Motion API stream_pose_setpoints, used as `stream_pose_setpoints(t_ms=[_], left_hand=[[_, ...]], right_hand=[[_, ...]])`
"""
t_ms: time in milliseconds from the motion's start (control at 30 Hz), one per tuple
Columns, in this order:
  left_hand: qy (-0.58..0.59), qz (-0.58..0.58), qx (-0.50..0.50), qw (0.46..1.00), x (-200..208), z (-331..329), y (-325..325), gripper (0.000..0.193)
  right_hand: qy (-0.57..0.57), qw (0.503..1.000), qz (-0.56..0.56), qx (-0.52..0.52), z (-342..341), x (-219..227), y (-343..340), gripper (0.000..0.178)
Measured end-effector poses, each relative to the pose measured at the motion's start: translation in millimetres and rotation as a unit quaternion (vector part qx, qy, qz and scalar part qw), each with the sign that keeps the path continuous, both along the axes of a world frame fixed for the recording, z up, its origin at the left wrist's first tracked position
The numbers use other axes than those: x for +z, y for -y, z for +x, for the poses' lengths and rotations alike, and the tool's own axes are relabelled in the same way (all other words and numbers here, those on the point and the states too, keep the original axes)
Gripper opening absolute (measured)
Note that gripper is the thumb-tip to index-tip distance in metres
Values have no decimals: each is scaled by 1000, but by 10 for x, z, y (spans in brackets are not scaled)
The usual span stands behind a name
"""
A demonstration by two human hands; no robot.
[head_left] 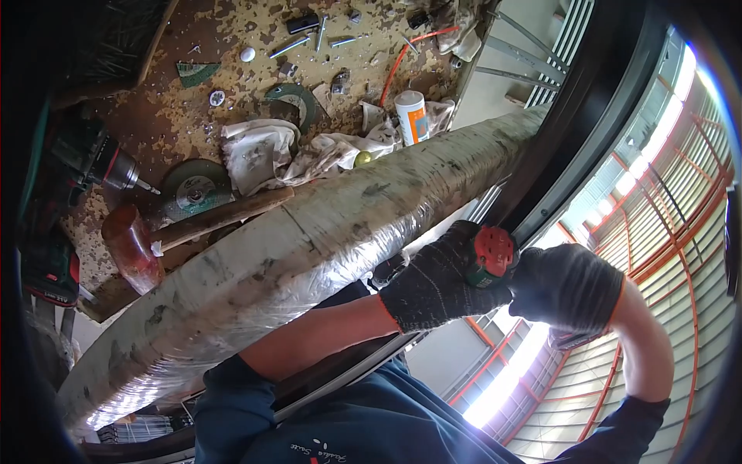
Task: Assembling a window frame by drilling screws and applying sealant.
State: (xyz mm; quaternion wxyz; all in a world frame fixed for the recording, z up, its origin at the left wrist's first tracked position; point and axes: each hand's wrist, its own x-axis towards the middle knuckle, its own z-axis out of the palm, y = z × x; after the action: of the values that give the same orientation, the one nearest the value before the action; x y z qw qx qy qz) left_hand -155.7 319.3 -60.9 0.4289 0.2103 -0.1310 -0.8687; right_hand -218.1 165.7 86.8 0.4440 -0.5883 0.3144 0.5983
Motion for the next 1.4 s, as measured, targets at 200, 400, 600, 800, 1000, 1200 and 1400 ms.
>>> stream_pose_setpoints(t_ms=[200, 400, 600, 800, 1000, 1200, 1400], left_hand=[[-222, 155, -3, 963, -36, -84, -123, 74], [-301, 191, 17, 934, 82, -98, -154, 70], [-132, 124, 8, 983, -10, 116, -185, 75], [-15, 63, -16, 998, -68, 209, -195, 79], [-115, 122, -20, 986, 21, 381, -39, 70], [59, -12, 29, 998, -30, 183, -202, 70], [-11, 36, 65, 997, -2, 173, -216, 67]], right_hand=[[10, 979, 191, -64, -115, -263, 20, 25], [-66, 968, 232, -68, -30, -306, 30, 34], [-198, 950, 192, -147, 186, -465, 21, 27], [-117, 941, 133, -287, -62, -481, -221, 34], [-136, 970, 188, -81, 115, -473, -101, 25], [-264, 927, 210, -166, 96, -525, -54, 28], [-227, 934, 213, -176, 218, -567, -38, 33]])
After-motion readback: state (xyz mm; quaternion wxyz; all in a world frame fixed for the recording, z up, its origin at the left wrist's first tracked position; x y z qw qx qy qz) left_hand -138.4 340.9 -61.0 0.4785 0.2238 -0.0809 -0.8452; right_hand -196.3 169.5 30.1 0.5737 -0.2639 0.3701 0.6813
